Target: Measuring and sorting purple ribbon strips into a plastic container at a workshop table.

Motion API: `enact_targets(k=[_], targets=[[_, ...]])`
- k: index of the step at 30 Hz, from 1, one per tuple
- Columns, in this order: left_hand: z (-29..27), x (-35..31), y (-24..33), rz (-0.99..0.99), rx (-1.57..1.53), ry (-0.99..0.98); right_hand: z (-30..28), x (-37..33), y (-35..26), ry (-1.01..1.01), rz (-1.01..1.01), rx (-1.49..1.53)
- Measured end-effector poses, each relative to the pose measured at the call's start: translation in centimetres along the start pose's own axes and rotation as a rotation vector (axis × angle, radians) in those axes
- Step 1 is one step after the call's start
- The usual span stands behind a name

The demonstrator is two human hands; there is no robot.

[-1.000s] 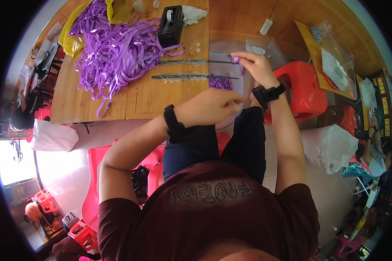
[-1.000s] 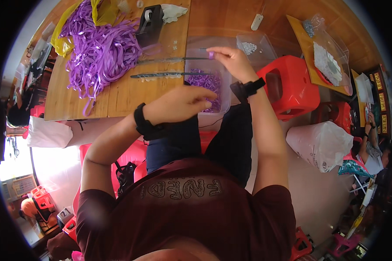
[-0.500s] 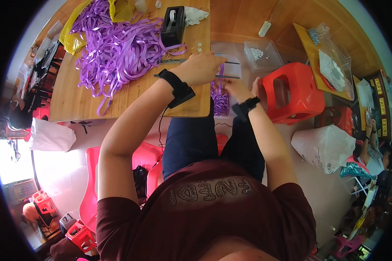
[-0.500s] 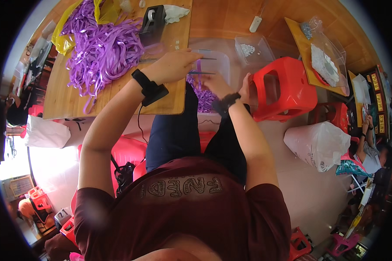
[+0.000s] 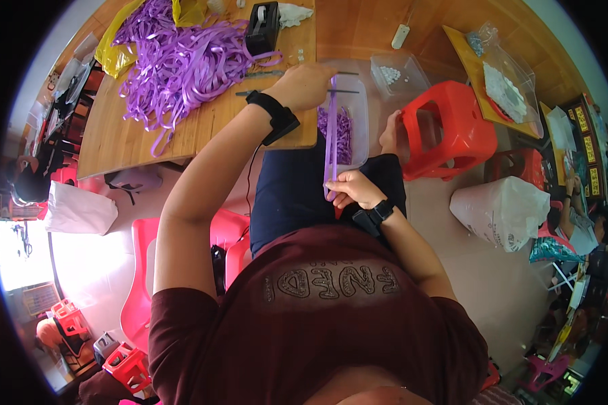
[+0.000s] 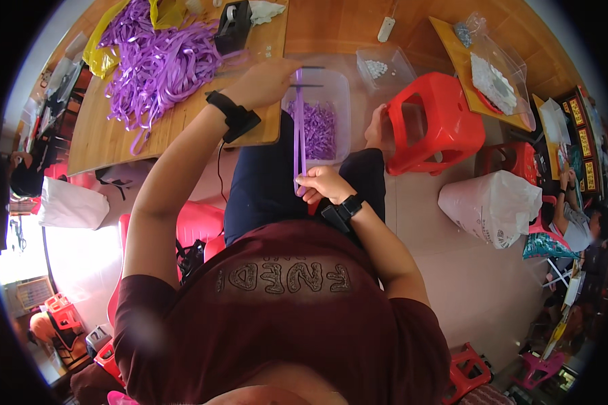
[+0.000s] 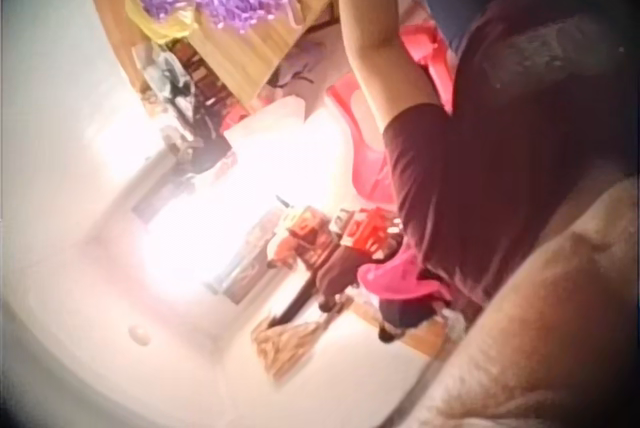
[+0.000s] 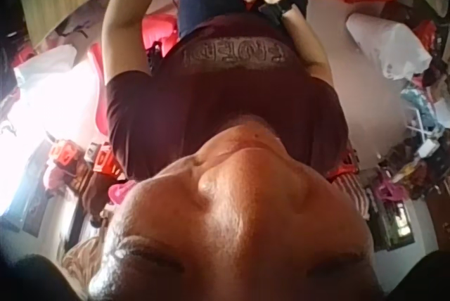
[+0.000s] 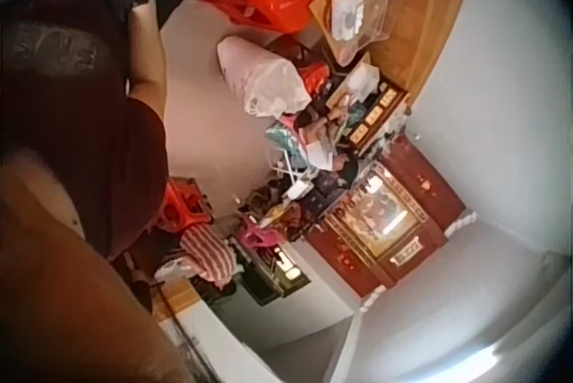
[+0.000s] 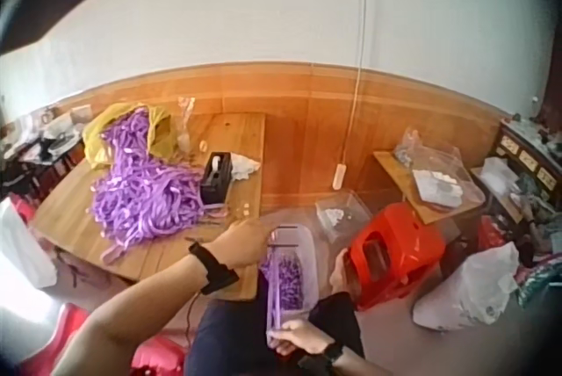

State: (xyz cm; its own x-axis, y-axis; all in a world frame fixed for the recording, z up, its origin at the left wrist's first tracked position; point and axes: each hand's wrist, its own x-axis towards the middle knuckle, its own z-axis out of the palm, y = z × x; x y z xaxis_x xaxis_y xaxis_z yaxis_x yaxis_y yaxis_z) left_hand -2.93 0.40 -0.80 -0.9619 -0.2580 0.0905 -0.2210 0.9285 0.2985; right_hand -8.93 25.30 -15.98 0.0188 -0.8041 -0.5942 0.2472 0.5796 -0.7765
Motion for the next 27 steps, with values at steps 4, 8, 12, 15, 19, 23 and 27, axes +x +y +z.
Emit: enact_targets(k=[4,8,12,15,19,23,27], targets=[[-1.3,-6.8,6.4,0.128,-0.403,0.378,0.6,-1.6,0.1,0.018,-0.008,0.083],[5.4,-14.2,8.4,-0.163,-0.618,0.054,1.3,-2.7,0.1,-0.007,0.017,0.158],[11.8,-15.0,7.8,-0.3,-0.568,0.228,0.9,-2.9,1.1,-0.04,-0.008,0.275],[10.7,-15.0,8.6,-0.408,-0.765,-0.039,0.7,-3.0,1.2,-0.023,0.028,0.351],[9.0,-15.9,8.9,-0.349,-1.03,-0.031,0.8,-2.8,1.2,0.094,0.1,0.305],[10.4,-15.2,7.1,-0.193,-0.868,0.141,2.0,-3.9,0.3,0.015,0.087,0.083],[13.0,-13.9,6.1,-0.268,-1.012,0.136,2.3,-4.5,0.5,-0.044,0.068,-0.052]])
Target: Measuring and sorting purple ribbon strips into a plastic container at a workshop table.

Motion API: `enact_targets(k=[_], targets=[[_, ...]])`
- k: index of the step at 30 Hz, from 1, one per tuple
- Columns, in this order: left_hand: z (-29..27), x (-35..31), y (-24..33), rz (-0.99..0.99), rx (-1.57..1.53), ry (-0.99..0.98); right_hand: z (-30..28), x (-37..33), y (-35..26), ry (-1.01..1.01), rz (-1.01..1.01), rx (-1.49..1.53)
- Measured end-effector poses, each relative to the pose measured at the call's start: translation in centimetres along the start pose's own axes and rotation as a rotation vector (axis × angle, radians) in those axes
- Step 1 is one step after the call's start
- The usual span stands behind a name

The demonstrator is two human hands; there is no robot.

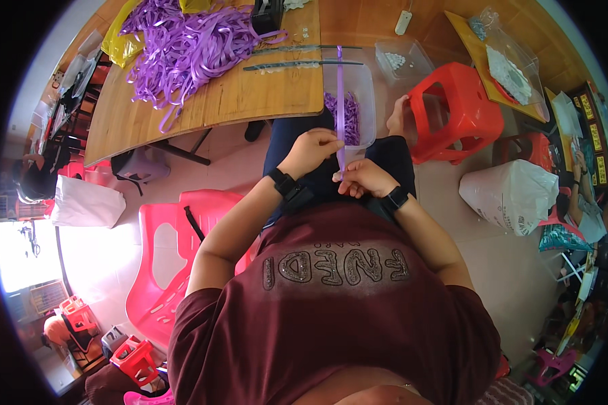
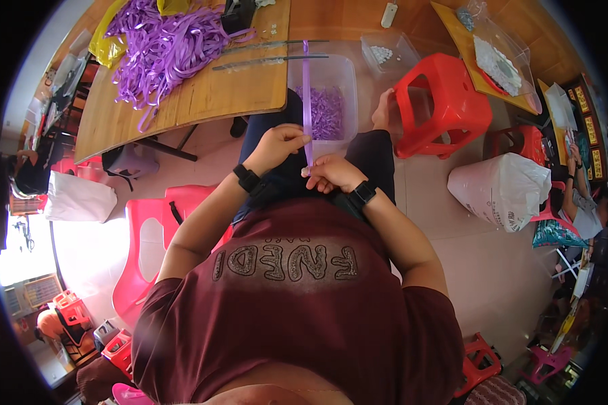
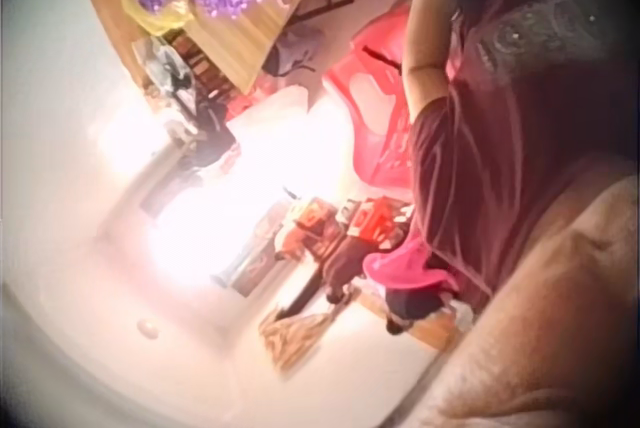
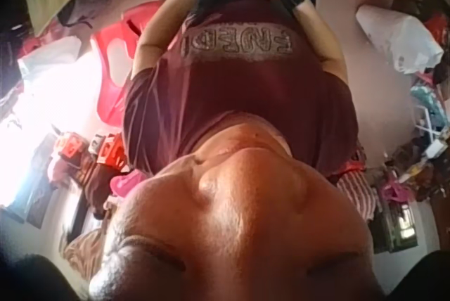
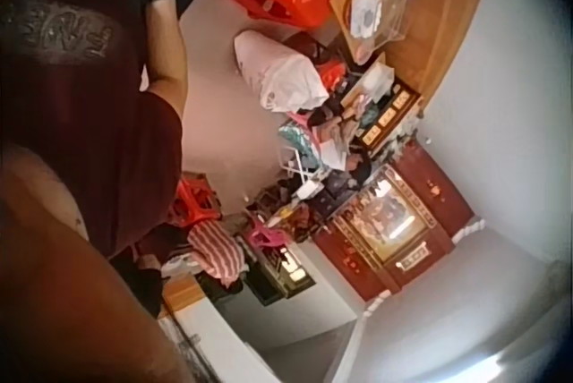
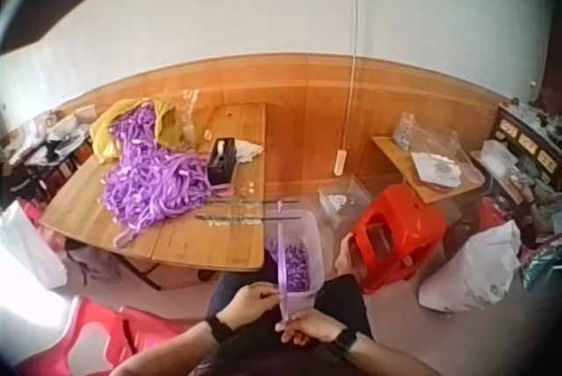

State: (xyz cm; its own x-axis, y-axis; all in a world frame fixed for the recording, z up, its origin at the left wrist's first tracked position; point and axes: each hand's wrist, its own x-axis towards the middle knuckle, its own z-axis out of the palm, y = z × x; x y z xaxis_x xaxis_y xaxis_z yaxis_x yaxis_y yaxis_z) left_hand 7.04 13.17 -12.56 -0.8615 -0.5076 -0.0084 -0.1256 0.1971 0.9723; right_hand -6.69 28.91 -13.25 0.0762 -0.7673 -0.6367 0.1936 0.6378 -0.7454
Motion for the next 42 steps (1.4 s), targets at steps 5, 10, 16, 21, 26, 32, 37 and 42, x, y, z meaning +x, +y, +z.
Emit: enact_targets(k=[5,10,16,21,26,32,37,42], targets=[[0.2,-0.7,1.3,-0.237,-0.133,-0.064,-1.3,-1.3,-1.5,0.039,-0.062,-0.013],[-0.3,-1.5,2.3,-0.227,-0.201,-0.102,-3.3,-1.1,-4.9,0.079,-0.294,-0.038],[-0.3,-1.8,2.9,-0.2,-0.258,-0.101,-4.4,0.6,-9.2,0.116,-0.392,0.057],[-0.5,-2.0,3.9,-0.206,-0.319,-0.144,-5.1,2.7,-8.1,0.051,-0.408,0.246],[-0.7,-2.4,3.2,-0.21,-0.391,-0.164,-4.0,2.0,-5.2,-0.113,-0.391,0.392],[-0.8,-3.0,3.1,-0.223,-0.328,-0.185,-2.1,0.4,-3.8,-0.022,-0.391,0.387],[-0.6,-3.2,3.1,-0.209,-0.334,-0.17,-1.5,0.8,-4.0,-0.059,-0.462,0.366],[-0.9,-3.5,3.4,-0.158,-0.377,-0.108,-2.4,1.2,-2.6,0.058,-0.344,0.198]])
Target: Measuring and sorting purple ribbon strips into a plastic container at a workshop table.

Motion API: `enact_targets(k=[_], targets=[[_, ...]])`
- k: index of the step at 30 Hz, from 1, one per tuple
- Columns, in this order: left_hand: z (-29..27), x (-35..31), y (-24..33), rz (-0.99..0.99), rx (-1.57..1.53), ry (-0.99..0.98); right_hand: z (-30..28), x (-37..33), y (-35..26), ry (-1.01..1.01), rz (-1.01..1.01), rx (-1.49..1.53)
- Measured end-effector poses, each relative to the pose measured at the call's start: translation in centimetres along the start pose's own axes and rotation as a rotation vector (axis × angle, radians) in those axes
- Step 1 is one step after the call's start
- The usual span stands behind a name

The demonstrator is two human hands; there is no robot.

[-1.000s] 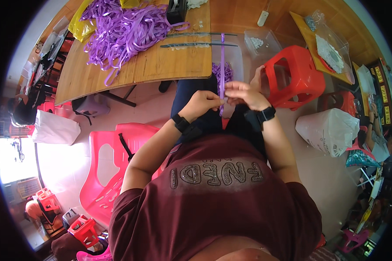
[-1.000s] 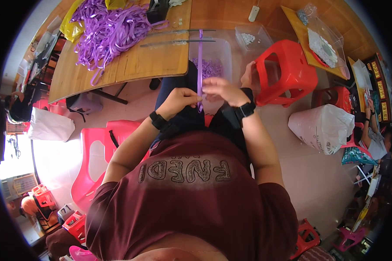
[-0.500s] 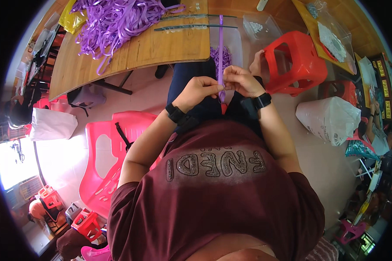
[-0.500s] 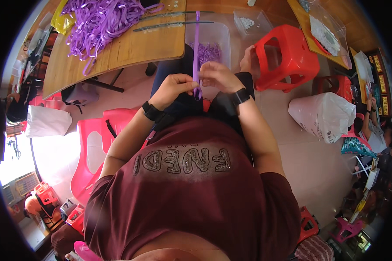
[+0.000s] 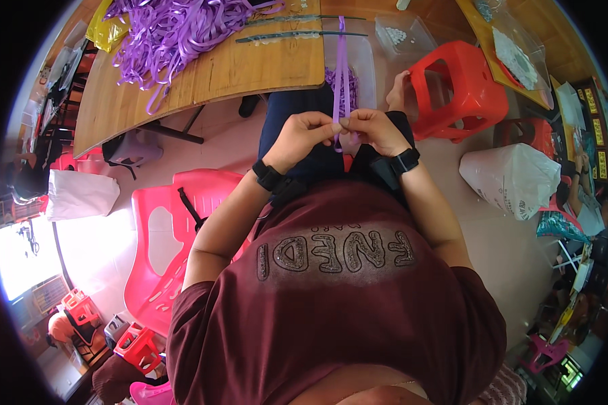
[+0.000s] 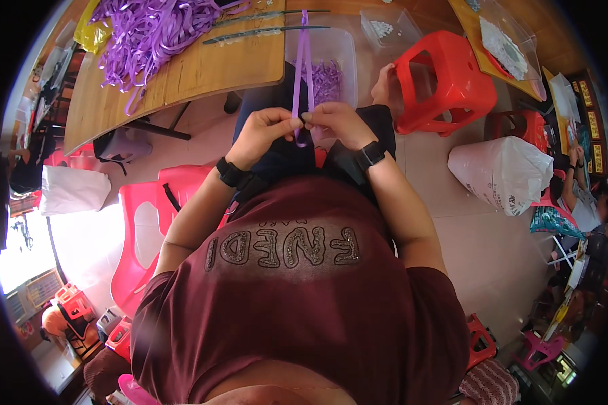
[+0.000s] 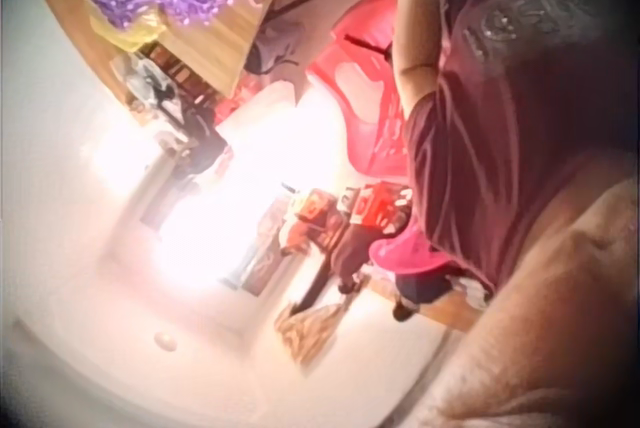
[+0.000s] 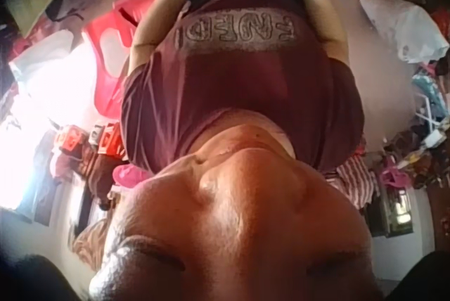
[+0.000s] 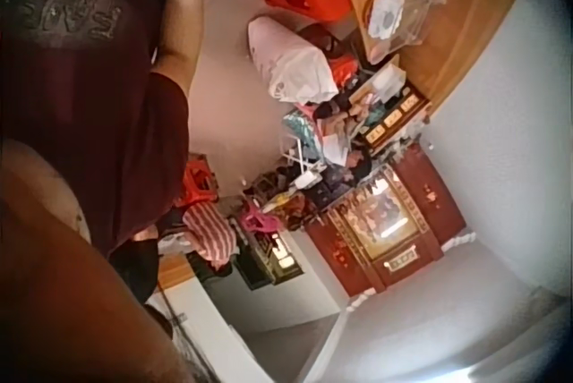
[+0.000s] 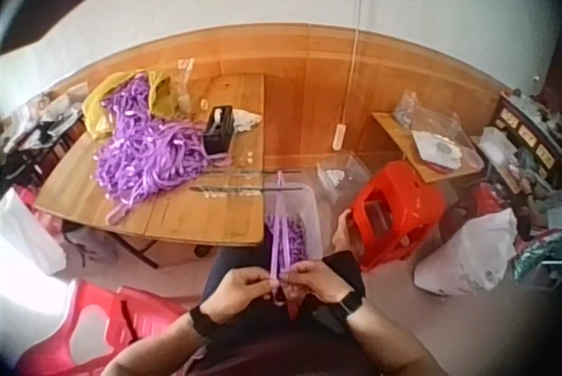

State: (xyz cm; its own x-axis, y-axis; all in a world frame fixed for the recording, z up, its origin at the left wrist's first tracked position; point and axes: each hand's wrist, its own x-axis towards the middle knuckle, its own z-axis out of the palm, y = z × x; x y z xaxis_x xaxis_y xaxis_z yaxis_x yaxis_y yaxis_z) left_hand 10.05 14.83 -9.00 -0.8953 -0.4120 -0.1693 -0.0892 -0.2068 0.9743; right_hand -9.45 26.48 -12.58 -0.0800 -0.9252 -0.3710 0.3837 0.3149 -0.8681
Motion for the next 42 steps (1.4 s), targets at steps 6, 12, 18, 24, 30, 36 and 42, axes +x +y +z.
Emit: enact_targets(k=[6,12,18,24,30,36,42], targets=[[-0.4,1.5,0.7,0.015,0.008,0.149,0.3,-0.5,2.3,0.031,0.184,-0.209],[-1.1,2.7,-1.6,-0.031,0.101,0.13,1.2,-1.1,2.3,0.034,0.266,-0.29],[-0.3,2.3,-1.9,-0.091,0.159,0.055,1.5,-1.2,2.6,0.012,0.268,-0.202],[0.1,1.1,-1.3,-0.206,-0.046,-0.095,1.2,-1.1,3.0,0.018,0.269,-0.112],[-0.2,1.1,-1.3,-0.188,0.146,-0.018,1.5,-0.9,3.0,0.004,0.275,-0.124],[-0.1,-0.9,-0.9,-0.078,0.228,-0.261,1.3,-0.9,3.1,0.018,0.238,-0.074],[-1.2,-1.7,-0.2,-0.172,0.269,-0.286,1.8,2.0,-0.7,0.149,0.016,-0.244]])
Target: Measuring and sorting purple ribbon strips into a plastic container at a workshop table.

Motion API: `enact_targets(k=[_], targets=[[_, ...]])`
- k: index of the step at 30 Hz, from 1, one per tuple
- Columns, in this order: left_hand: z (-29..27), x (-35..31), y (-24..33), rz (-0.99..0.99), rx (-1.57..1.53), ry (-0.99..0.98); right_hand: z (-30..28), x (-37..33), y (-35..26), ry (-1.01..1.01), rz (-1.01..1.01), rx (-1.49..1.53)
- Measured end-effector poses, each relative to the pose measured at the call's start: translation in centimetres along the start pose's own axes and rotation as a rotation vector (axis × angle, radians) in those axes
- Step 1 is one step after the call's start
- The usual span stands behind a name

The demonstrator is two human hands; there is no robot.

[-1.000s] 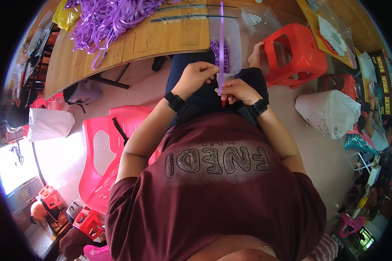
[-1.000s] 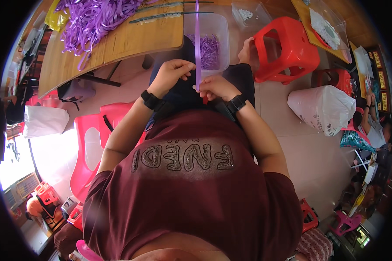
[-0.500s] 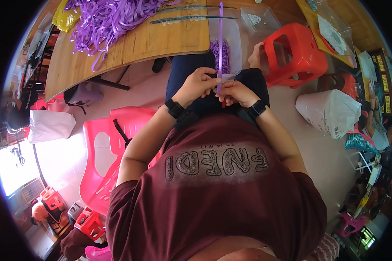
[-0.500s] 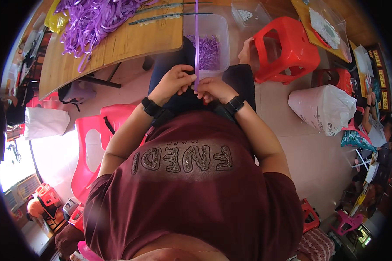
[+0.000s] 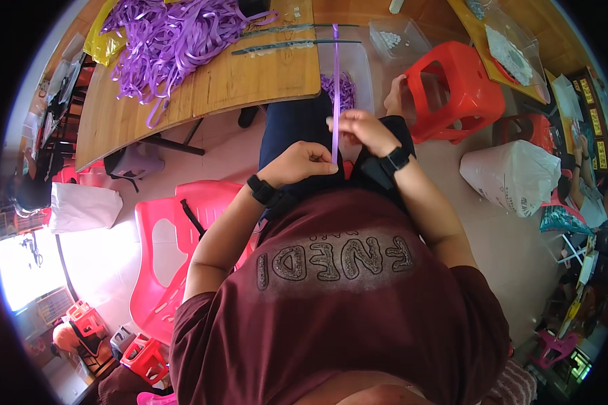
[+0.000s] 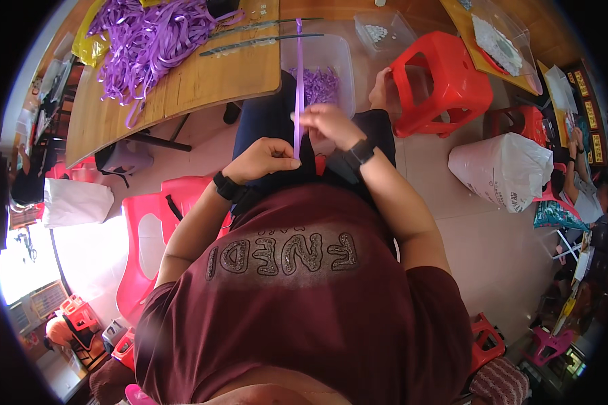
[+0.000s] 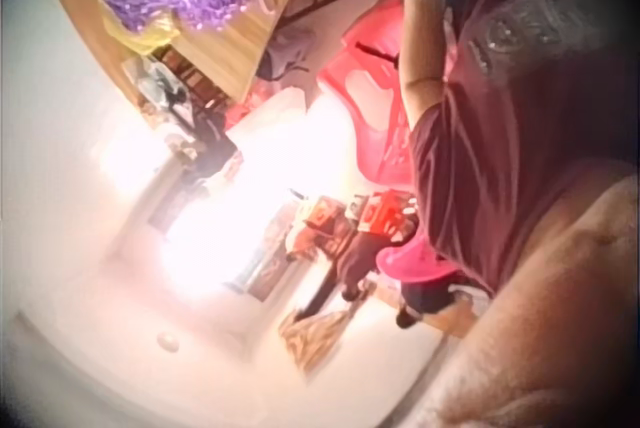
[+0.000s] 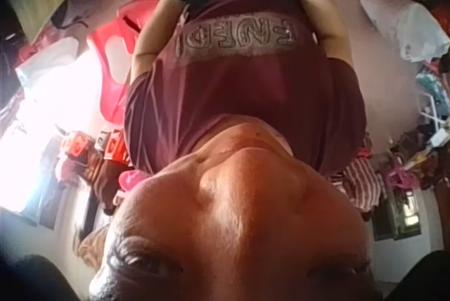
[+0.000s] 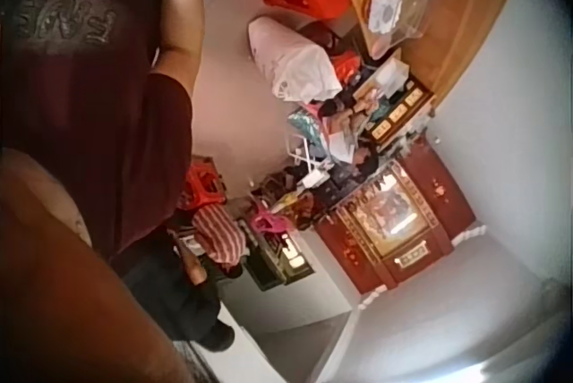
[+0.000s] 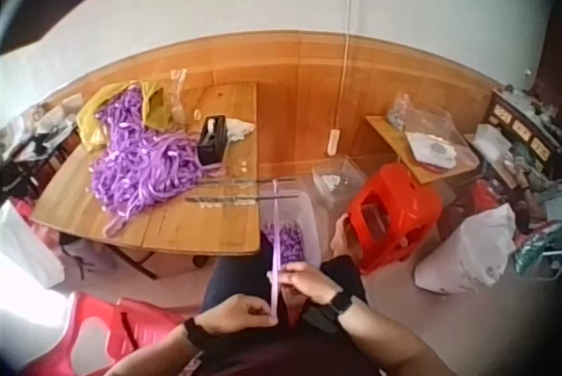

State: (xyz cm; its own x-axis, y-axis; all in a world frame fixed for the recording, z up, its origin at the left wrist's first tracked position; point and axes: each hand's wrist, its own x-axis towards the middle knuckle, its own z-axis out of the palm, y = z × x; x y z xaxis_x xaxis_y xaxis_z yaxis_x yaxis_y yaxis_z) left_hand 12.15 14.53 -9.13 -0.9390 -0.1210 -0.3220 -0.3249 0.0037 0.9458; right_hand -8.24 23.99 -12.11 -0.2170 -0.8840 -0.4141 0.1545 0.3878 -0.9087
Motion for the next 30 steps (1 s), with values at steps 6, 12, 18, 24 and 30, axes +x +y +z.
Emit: enact_targets(k=[6,12,18,24,30], targets=[[0.0,-0.5,0.5,-0.03,-0.117,-0.029,-1.2,2.0,-2.4,0.111,-0.135,0.053],[-0.5,-0.4,-0.1,0.008,-0.177,0.053,-1.8,0.4,1.0,-0.042,-0.032,-0.022],[-0.2,0.3,-0.7,0.035,-0.135,0.108,-1.4,-0.4,3.0,-0.031,0.034,0.006],[0.7,0.8,-0.3,0.071,-0.114,0.187,-0.9,-1.0,3.4,-0.068,0.061,-0.01],[0.2,1.8,-1.4,0.173,0.135,0.262,-0.5,-1.5,3.7,-0.12,0.144,-0.197]])
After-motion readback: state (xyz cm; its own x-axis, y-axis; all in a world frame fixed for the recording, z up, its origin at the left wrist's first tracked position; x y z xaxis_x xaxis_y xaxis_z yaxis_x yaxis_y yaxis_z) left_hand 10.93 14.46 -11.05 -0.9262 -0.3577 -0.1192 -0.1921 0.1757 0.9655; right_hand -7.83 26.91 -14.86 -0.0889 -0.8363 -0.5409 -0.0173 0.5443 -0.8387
